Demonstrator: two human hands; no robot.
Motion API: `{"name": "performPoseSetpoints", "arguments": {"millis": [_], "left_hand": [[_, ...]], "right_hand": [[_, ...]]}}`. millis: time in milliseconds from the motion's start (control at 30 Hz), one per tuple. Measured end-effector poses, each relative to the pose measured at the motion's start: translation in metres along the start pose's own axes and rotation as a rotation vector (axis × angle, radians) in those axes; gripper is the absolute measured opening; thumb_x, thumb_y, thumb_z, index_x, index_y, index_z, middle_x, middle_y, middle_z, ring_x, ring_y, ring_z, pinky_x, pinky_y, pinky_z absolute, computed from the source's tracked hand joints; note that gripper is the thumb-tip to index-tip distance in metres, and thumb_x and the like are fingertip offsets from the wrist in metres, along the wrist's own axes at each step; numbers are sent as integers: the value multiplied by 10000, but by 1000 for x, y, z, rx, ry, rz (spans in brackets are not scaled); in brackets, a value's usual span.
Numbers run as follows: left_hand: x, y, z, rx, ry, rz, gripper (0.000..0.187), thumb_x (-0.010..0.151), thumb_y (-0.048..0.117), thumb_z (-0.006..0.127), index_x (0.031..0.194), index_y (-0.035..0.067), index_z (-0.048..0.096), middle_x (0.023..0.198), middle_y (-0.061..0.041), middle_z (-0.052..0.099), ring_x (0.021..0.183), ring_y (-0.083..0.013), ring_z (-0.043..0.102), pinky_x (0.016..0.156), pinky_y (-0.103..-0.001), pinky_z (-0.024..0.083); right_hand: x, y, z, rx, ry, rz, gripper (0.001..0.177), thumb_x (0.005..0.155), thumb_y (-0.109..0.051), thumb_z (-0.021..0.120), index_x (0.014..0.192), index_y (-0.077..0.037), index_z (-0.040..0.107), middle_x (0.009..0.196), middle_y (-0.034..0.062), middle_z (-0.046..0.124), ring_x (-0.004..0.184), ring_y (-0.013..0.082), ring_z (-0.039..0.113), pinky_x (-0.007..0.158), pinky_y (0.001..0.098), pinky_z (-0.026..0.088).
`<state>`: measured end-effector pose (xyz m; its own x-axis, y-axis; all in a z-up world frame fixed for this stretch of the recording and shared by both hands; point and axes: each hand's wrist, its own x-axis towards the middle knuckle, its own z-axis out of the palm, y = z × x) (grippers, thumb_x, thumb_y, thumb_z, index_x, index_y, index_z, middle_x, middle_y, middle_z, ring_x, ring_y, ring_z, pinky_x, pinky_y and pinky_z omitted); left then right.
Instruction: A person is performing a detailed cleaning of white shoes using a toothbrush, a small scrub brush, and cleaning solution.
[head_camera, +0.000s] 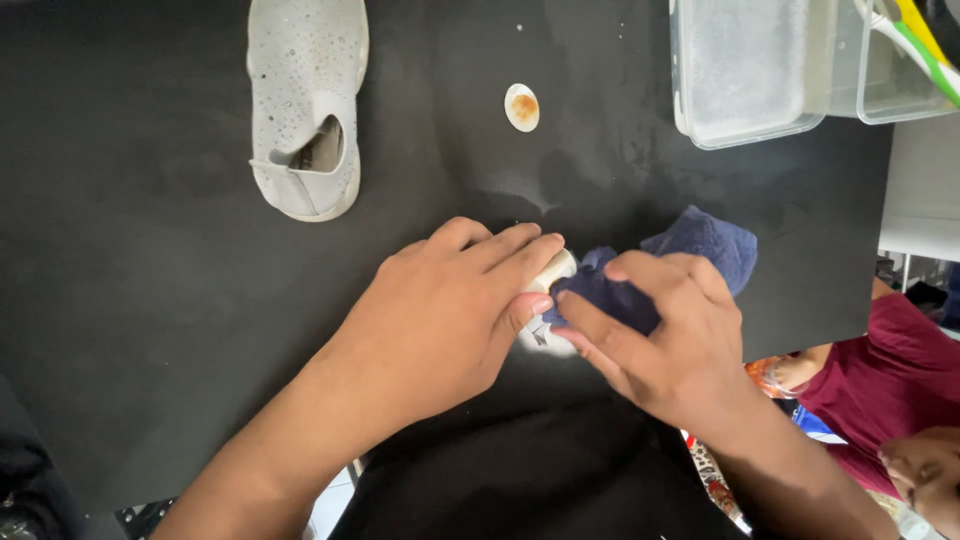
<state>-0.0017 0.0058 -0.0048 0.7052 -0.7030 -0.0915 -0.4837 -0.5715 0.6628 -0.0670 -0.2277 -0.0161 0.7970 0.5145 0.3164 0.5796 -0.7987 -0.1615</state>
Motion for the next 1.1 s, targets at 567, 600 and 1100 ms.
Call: {"name": "performPoseSetpoints", "arguments": {"millis": [567, 600, 1100], "left_hand": [[4, 2, -6, -13, -41, -21, 439, 1018, 291, 494, 1411, 134, 609, 1398, 14, 659, 930, -283, 579, 674, -468, 545], [4, 2, -7, -8, -43, -16, 439, 1018, 291, 494, 1411, 134, 609, 1398, 14, 659, 930, -283, 579, 674, -468, 545], [7, 8, -17, -69, -146, -111, 427, 1003, 292, 473, 1405, 199, 582, 1405, 100, 632, 964, -231, 581, 593, -482, 555]], "right_hand": [[-10, 3, -15, 58, 49, 142, 379, 1028, -409, 495, 1028, -206, 815, 1030, 114, 602, 926, 301, 607, 821, 457, 476], [-10, 2, -8, 56, 55, 146, 379, 1028, -409, 495, 1028, -206, 815, 1030, 114, 602, 926, 301, 607, 821, 457, 476], [-39, 46, -23, -172, -159, 407, 470, 1081, -474, 544, 1402, -167, 700, 1567, 282, 535, 1457, 544, 495, 1189, 755, 260]]}}
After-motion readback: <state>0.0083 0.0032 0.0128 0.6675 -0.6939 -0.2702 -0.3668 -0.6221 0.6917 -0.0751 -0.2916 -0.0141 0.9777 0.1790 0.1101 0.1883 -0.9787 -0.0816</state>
